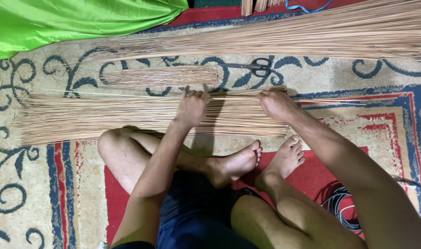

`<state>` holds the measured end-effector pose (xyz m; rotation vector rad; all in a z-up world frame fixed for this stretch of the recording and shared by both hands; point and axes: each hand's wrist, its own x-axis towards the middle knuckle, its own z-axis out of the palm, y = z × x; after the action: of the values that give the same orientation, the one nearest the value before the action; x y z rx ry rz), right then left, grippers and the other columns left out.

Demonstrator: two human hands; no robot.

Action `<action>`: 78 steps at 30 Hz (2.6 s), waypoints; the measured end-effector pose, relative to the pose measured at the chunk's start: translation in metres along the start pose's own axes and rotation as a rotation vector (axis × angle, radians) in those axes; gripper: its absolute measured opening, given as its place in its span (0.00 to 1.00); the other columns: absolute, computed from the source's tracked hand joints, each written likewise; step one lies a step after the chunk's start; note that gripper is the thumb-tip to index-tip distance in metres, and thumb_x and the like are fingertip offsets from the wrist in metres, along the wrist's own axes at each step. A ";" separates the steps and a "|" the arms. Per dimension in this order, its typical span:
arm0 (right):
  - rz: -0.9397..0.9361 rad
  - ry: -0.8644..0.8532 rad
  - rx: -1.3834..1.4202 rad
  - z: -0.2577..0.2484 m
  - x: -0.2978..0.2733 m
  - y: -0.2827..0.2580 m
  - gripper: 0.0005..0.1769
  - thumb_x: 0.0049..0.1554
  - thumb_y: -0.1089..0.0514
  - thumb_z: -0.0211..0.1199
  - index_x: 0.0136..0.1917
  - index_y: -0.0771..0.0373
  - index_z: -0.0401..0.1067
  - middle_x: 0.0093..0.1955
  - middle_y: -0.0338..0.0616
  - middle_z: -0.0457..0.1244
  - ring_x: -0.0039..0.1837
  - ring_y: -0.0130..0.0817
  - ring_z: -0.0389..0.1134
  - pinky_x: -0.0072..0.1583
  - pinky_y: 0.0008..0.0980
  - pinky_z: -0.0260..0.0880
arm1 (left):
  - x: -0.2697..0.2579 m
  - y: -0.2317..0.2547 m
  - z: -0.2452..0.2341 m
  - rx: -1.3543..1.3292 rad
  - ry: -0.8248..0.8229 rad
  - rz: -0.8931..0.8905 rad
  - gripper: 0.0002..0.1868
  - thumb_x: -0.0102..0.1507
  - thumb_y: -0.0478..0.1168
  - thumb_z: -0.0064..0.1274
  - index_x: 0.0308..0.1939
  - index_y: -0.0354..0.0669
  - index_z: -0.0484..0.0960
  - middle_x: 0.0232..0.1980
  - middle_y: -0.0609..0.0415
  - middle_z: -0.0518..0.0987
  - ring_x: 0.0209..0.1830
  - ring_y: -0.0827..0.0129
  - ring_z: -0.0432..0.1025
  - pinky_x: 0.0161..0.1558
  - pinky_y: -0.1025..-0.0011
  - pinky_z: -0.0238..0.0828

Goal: Trimming bundles of thin wooden sticks to a uniform length using scissors

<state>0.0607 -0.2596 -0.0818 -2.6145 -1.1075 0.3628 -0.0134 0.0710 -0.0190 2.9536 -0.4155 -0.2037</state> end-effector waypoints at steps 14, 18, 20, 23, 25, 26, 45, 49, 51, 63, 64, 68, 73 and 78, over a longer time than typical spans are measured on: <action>0.014 0.050 0.106 0.010 -0.005 0.000 0.08 0.63 0.61 0.53 0.52 0.64 0.71 0.43 0.54 0.67 0.49 0.58 0.73 0.45 0.50 0.75 | 0.004 0.001 0.023 0.049 0.013 0.028 0.10 0.73 0.42 0.43 0.46 0.52 0.81 0.49 0.52 0.85 0.56 0.63 0.79 0.72 0.50 0.53; 0.054 0.048 0.114 0.014 -0.036 0.042 0.11 0.63 0.64 0.53 0.57 0.65 0.73 0.44 0.53 0.67 0.49 0.57 0.74 0.47 0.46 0.77 | 0.003 -0.050 0.051 0.078 -0.020 -0.024 0.11 0.74 0.41 0.41 0.47 0.51 0.82 0.50 0.50 0.84 0.57 0.62 0.79 0.73 0.49 0.53; 0.061 0.093 0.082 0.019 -0.048 0.069 0.10 0.60 0.63 0.56 0.53 0.64 0.75 0.44 0.57 0.67 0.52 0.62 0.71 0.52 0.52 0.74 | -0.001 -0.073 0.066 0.041 0.077 -0.033 0.13 0.73 0.48 0.43 0.47 0.51 0.82 0.51 0.50 0.84 0.58 0.56 0.78 0.72 0.49 0.51; 0.110 0.125 0.133 0.002 -0.057 0.075 0.08 0.62 0.60 0.55 0.48 0.61 0.74 0.42 0.57 0.65 0.51 0.62 0.70 0.52 0.54 0.72 | -0.002 -0.070 0.059 0.041 0.092 -0.045 0.11 0.72 0.46 0.44 0.46 0.52 0.82 0.49 0.51 0.84 0.57 0.59 0.79 0.72 0.50 0.53; 0.097 0.134 0.152 -0.004 -0.054 0.070 0.07 0.62 0.61 0.55 0.48 0.61 0.74 0.42 0.58 0.64 0.51 0.62 0.70 0.52 0.54 0.71 | 0.000 -0.042 0.040 0.042 0.089 -0.005 0.11 0.71 0.44 0.44 0.45 0.50 0.82 0.48 0.50 0.84 0.55 0.58 0.79 0.68 0.51 0.57; 0.082 0.144 0.172 -0.006 -0.052 0.066 0.07 0.61 0.61 0.56 0.48 0.62 0.74 0.42 0.58 0.64 0.52 0.63 0.69 0.52 0.54 0.71 | 0.001 -0.028 0.031 0.044 0.085 0.033 0.10 0.70 0.42 0.44 0.45 0.49 0.82 0.47 0.48 0.84 0.53 0.57 0.80 0.65 0.51 0.61; 0.164 0.257 0.354 -0.043 -0.056 0.051 0.08 0.60 0.68 0.61 0.50 0.65 0.80 0.41 0.58 0.68 0.49 0.61 0.71 0.50 0.50 0.71 | 0.044 0.045 0.018 0.057 0.060 0.078 0.08 0.63 0.43 0.59 0.46 0.63 0.83 0.43 0.64 0.80 0.37 0.62 0.82 0.38 0.62 0.83; 0.221 0.302 0.253 -0.015 -0.061 0.068 0.07 0.57 0.64 0.66 0.51 0.61 0.79 0.41 0.54 0.69 0.49 0.56 0.72 0.51 0.48 0.72 | 0.041 0.061 0.022 -0.005 0.117 0.086 0.09 0.63 0.39 0.59 0.45 0.61 0.85 0.44 0.59 0.77 0.39 0.61 0.82 0.39 0.61 0.84; 0.252 0.296 0.224 0.008 -0.065 0.082 0.08 0.57 0.63 0.66 0.51 0.60 0.79 0.40 0.54 0.69 0.49 0.56 0.72 0.51 0.47 0.73 | 0.041 0.065 0.042 -0.033 0.124 0.097 0.07 0.63 0.38 0.59 0.43 0.58 0.86 0.45 0.56 0.76 0.41 0.60 0.82 0.40 0.61 0.84; 0.466 0.393 0.473 0.050 -0.072 0.092 0.10 0.55 0.66 0.68 0.51 0.59 0.82 0.44 0.52 0.72 0.50 0.45 0.74 0.51 0.42 0.73 | 0.058 0.057 0.123 -0.003 0.352 0.170 0.10 0.60 0.46 0.62 0.45 0.64 0.87 0.44 0.60 0.74 0.52 0.62 0.68 0.53 0.62 0.64; 0.489 0.420 0.451 0.048 -0.072 0.087 0.12 0.54 0.65 0.69 0.52 0.56 0.82 0.45 0.50 0.72 0.51 0.46 0.74 0.52 0.40 0.74 | 0.059 0.057 0.126 -0.013 0.345 0.145 0.13 0.59 0.46 0.63 0.49 0.62 0.86 0.47 0.59 0.73 0.54 0.60 0.67 0.54 0.61 0.64; 0.709 0.427 0.233 0.072 -0.073 0.118 0.11 0.61 0.54 0.62 0.55 0.46 0.82 0.47 0.42 0.72 0.53 0.42 0.73 0.56 0.44 0.73 | 0.053 0.048 0.121 -0.051 0.300 0.095 0.19 0.63 0.46 0.60 0.58 0.58 0.81 0.56 0.58 0.68 0.59 0.60 0.63 0.57 0.59 0.61; 1.033 0.403 0.653 0.014 -0.061 0.044 0.29 0.67 0.32 0.46 0.65 0.51 0.72 0.65 0.50 0.63 0.71 0.50 0.60 0.72 0.49 0.56 | 0.037 0.047 0.084 -0.104 0.116 0.047 0.26 0.71 0.51 0.46 0.73 0.49 0.68 0.73 0.50 0.61 0.75 0.53 0.54 0.73 0.50 0.51; 1.149 0.307 0.971 -0.048 -0.036 -0.036 0.46 0.65 0.25 0.34 0.77 0.62 0.60 0.80 0.64 0.50 0.82 0.58 0.45 0.81 0.53 0.38 | 0.036 0.048 0.077 -0.111 -0.143 0.004 0.31 0.76 0.57 0.29 0.80 0.51 0.58 0.81 0.49 0.56 0.83 0.51 0.46 0.78 0.45 0.38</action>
<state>0.0288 -0.2699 -0.0202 -1.9621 0.6549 0.4993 -0.0037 0.0053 -0.0904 2.8393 -0.4134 -0.4251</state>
